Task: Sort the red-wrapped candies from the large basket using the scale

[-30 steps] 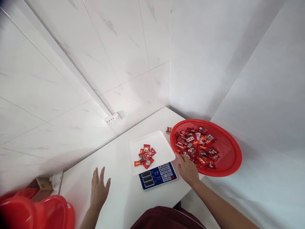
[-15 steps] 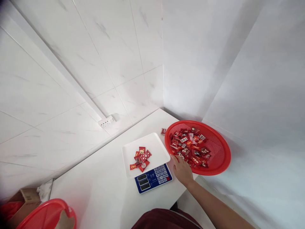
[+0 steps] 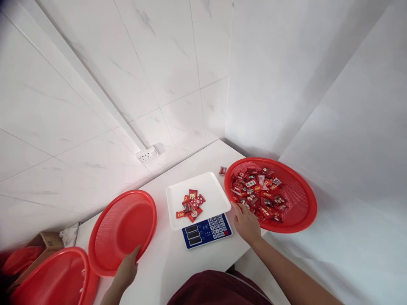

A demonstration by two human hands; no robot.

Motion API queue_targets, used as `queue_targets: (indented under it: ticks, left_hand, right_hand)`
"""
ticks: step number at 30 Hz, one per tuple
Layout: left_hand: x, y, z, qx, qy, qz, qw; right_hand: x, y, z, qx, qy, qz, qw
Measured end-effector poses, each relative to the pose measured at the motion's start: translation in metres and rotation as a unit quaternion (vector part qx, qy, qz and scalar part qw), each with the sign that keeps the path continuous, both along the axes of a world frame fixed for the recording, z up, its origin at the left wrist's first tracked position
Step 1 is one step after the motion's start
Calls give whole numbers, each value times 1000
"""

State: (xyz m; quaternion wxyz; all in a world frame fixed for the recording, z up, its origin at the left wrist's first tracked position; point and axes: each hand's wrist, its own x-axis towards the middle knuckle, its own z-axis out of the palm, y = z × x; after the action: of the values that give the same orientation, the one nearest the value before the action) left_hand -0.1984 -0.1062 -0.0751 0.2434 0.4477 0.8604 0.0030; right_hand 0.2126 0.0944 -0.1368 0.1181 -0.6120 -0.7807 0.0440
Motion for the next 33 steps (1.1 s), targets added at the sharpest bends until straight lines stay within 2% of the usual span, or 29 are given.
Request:
queue_targets:
  ticks: [3, 5, 8, 10, 14, 18, 21, 28, 33]
  left_hand:
    - [-2, -2, 11, -49, -62, -24, 997]
    - [6, 10, 26, -52, -83, -35, 995]
    - [37, 48, 45, 49, -71, -46, 995]
    - [66, 82, 50, 105, -70, -73, 989]
    - [122, 139, 36, 105, -70, -138, 982]
    - [148, 167, 19, 59, -13, -195, 979]
    - [149, 176, 11, 64, -32, -186, 980]
    - [141, 185, -1, 142, -114, -156, 971]
    - [137, 189, -6, 194, -158, -97, 963]
  right_hand:
    - [0, 0, 1, 0, -3, 0, 1000]
    - [0, 0, 2, 2, -4, 2, 1000]
    - [0, 0, 2, -1, -6, 3, 1000]
    - [-1, 0, 2, 0, -6, 2, 1000]
    - [-1, 0, 2, 5, -4, 2, 1000]
    - [-1, 0, 1, -7, -8, -2, 1000]
    - [1, -1, 0, -10, -9, -4, 1000]
    - [3, -2, -3, -5, -15, -2, 1000]
    - [2, -2, -2, -12, -10, -4, 1000]
